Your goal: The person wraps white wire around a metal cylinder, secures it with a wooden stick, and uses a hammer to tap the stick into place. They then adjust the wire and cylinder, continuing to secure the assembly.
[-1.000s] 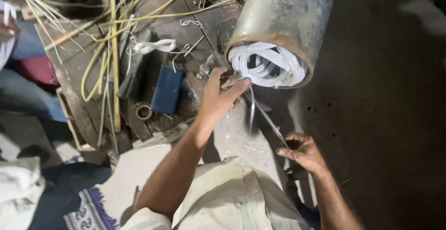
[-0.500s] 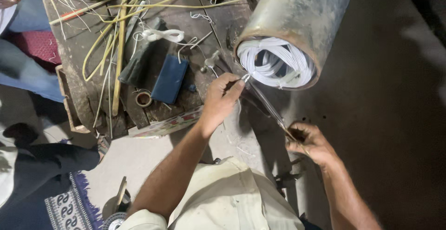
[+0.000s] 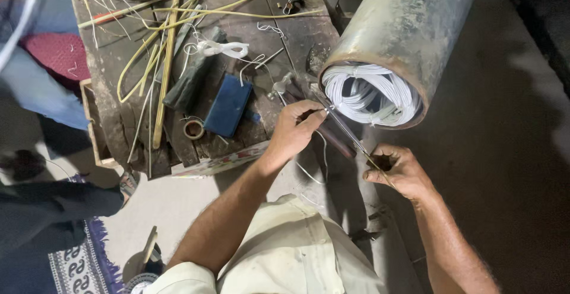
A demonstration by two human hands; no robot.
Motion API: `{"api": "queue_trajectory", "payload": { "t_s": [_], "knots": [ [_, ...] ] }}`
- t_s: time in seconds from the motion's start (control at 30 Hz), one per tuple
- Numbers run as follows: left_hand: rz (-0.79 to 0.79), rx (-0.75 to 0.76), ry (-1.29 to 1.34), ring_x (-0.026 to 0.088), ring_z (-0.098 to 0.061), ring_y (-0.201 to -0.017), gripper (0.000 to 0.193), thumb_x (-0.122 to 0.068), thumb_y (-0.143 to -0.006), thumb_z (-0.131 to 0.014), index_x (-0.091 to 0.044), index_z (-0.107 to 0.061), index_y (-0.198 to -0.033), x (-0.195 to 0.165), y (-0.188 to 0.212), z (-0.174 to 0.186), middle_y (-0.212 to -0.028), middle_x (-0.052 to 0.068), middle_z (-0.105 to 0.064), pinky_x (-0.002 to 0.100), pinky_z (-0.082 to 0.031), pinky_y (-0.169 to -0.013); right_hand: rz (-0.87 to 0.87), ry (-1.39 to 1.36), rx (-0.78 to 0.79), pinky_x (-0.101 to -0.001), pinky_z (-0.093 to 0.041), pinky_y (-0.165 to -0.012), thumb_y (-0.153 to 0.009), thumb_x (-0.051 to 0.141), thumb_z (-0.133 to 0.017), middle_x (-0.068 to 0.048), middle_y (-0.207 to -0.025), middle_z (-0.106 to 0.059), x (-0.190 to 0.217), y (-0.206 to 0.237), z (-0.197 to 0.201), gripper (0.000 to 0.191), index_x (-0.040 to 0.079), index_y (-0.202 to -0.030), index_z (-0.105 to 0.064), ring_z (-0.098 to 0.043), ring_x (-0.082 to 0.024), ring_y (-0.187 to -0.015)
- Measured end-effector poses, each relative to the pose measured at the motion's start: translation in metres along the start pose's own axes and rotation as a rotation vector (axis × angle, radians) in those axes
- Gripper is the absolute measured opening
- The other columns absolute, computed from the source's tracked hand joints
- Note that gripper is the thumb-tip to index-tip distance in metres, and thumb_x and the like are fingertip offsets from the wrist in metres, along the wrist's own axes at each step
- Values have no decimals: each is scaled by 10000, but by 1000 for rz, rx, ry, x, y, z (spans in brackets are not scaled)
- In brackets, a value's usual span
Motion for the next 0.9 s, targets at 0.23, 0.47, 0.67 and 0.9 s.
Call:
{"api": "queue_trajectory", "payload": {
  "t_s": [0.23,0.47,0.67,0.9],
  "knots": [
    [44,44,1,61,-590,-719,146,-127,-953,-695,0,-750,-1000,6,-4,-6,-769,2,-690,250,-474,-642,9,-43,0,-281,-384,-499,-625,190,-941,41,-614,-566,-7,-3,-5,332,47,-730,-660,-494,-69,-580],
    [286,-226,48,68,-496,-561,133,-92,-910,-652,-26,-722,-1002,37,-8,46,-734,-19,-632,246,-377,-473,81,39,13,-287,-382,-494,-610,173,-937,29,-611,-577,-9,16,-11,322,64,-718,-654,-495,-66,-576],
    [189,-223,110,66,-529,-714,173,-169,-1005,-685,-10,-722,-1063,40,22,100,-829,-6,-625,228,-427,-610,111,163,-25,-282,-459,-513,-621,220,-954,11,-647,-690,-14,40,-36,303,77,-764,-729,-584,-70,-588],
    [635,324,-195,182,-697,-830,278,-261,-931,-687,-75,-716,-1134,72,129,16,-997,59,-752,347,-577,-752,-187,-23,-124,-297,-409,-479,-730,275,-928,-54,-652,-634,-57,-69,-49,348,24,-882,-741,-555,-136,-556]
  ]
}}
Point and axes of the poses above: each hand's wrist, its own y-axis away from the middle knuckle, its own z-axis out of the back of the hand, x = y × z, the point moved 9 cm from there along -y, towards the middle knuckle
